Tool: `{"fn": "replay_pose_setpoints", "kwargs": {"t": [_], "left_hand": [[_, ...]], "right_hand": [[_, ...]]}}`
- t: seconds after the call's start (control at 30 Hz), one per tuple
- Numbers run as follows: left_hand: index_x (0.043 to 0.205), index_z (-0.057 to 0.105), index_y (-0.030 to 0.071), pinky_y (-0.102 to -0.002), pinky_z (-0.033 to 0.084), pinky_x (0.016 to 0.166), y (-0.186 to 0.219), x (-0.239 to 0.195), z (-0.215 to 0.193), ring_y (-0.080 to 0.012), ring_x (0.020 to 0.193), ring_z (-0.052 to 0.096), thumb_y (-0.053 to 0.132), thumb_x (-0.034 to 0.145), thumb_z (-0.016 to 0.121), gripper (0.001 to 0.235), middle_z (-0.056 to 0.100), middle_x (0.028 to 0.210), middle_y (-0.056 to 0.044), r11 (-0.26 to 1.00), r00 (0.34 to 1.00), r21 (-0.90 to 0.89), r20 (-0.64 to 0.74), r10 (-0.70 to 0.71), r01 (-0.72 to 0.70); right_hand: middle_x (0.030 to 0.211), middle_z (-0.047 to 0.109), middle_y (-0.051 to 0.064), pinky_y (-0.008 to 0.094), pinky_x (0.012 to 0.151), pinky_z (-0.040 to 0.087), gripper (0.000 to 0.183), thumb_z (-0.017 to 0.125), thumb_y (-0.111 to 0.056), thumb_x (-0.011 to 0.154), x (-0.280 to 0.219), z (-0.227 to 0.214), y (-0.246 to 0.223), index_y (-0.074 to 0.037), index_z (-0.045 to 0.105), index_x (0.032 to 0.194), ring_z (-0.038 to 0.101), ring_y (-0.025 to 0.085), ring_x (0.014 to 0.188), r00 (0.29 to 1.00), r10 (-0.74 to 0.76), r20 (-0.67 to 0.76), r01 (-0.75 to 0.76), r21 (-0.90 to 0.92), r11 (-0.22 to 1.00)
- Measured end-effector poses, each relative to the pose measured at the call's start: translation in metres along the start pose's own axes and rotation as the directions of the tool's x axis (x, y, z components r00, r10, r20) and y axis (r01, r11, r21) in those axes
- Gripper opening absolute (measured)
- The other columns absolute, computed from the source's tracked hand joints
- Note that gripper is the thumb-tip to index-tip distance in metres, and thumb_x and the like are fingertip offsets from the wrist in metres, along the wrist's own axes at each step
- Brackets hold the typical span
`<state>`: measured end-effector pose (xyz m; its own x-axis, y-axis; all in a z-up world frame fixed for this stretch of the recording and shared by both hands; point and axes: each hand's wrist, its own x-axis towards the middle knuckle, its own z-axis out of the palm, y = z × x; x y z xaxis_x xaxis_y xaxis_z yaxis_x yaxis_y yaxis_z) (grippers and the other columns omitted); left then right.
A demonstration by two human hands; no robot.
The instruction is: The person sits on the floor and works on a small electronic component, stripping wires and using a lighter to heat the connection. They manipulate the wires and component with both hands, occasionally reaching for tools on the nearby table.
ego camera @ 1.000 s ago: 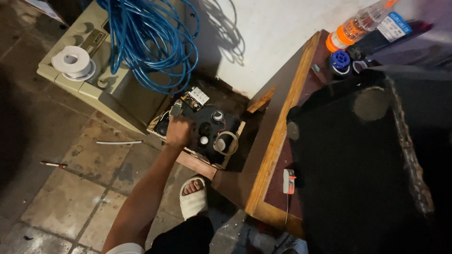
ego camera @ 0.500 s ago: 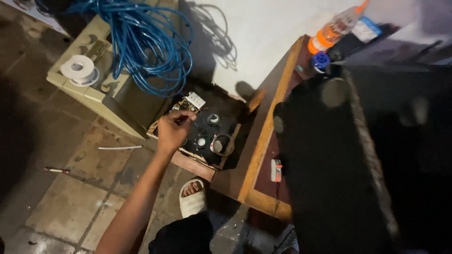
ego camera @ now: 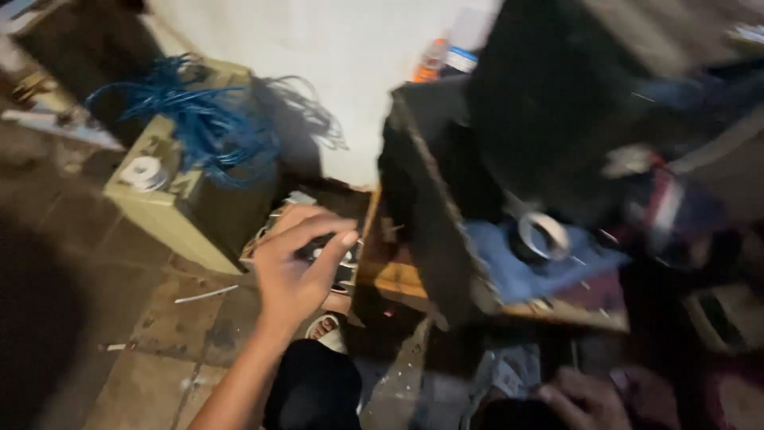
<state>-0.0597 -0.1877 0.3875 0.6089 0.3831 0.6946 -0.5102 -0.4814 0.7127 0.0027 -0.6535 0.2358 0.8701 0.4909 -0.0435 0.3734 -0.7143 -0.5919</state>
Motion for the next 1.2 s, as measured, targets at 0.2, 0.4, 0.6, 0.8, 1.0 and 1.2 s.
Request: {"fn": "replay_pose_setpoints", "kwargs": {"t": [0.2,0.4,0.6,0.8,1.0,1.2], "left_hand": [[0.093,0.074,0.002,-0.037,0.050,0.087,0.107,-0.021,0.026,-0.0250,0.084,0.063,0.000,0.089,0.074,0.005,0.069,0.088,-0.012,0.985,0.961,0.012,0.222,0.167,-0.174],[0.096,0.074,0.001,-0.028,0.043,0.074,0.158,-0.049,0.089,-0.0194,0.075,0.057,0.003,0.096,0.068,0.007,0.063,0.081,-0.011,0.998,0.919,0.054,0.392,-0.038,0.018],[0.092,0.079,0.007,-0.025,0.046,0.065,0.155,-0.076,0.137,-0.0139,0.073,0.064,0.008,0.095,0.068,0.011,0.067,0.084,-0.006,0.986,0.808,0.124,0.566,-0.162,0.111],[0.092,0.081,0.009,-0.028,0.053,0.069,0.098,-0.111,0.168,-0.0157,0.075,0.070,0.019,0.092,0.070,0.015,0.073,0.083,-0.006,0.989,0.792,0.076,0.592,-0.150,0.130],[0.090,0.080,0.004,-0.030,0.052,0.063,0.074,-0.132,0.174,-0.0189,0.070,0.066,0.013,0.091,0.070,0.014,0.069,0.079,-0.010,0.963,0.806,0.007,0.545,-0.229,0.268],[0.093,0.083,0.012,-0.031,0.056,0.063,0.053,-0.137,0.169,-0.0156,0.073,0.070,0.019,0.091,0.069,0.015,0.071,0.084,-0.003,0.942,0.730,0.131,0.602,-0.323,0.309]], "right_hand": [[0.054,0.047,0.001,0.035,0.054,0.034,0.035,0.075,-0.020,0.086,-0.031,-0.090,-0.104,-0.011,0.057,0.057,0.044,0.016,0.050,0.880,-0.247,-0.405,0.209,-0.136,0.968],[0.057,0.049,-0.007,0.028,0.054,0.031,0.035,0.069,-0.031,0.097,-0.049,-0.153,-0.050,-0.012,0.076,0.068,0.046,0.003,0.061,0.869,0.360,-0.339,-0.261,0.304,0.916],[0.060,0.031,-0.004,0.023,0.045,0.019,0.033,0.058,-0.032,0.106,-0.055,-0.122,0.135,-0.001,0.066,0.099,0.023,0.006,0.047,0.808,0.576,-0.125,-0.079,0.945,0.317],[0.079,0.060,0.001,0.024,0.054,0.044,0.018,0.052,-0.016,0.103,-0.049,-0.075,0.188,-0.014,0.068,0.111,0.049,0.009,0.060,0.495,0.867,0.062,-0.229,0.972,0.061],[0.073,0.054,0.012,0.037,0.070,0.059,0.025,0.054,-0.006,0.107,-0.025,-0.044,0.229,-0.001,0.061,0.083,0.059,0.023,0.068,0.561,0.828,0.002,-0.264,0.948,0.176],[0.082,0.061,0.007,0.031,0.059,0.043,0.026,0.046,-0.012,0.109,-0.001,-0.037,0.238,-0.006,0.067,0.096,0.053,0.016,0.071,0.494,0.868,0.045,-0.497,0.834,0.240]]}}
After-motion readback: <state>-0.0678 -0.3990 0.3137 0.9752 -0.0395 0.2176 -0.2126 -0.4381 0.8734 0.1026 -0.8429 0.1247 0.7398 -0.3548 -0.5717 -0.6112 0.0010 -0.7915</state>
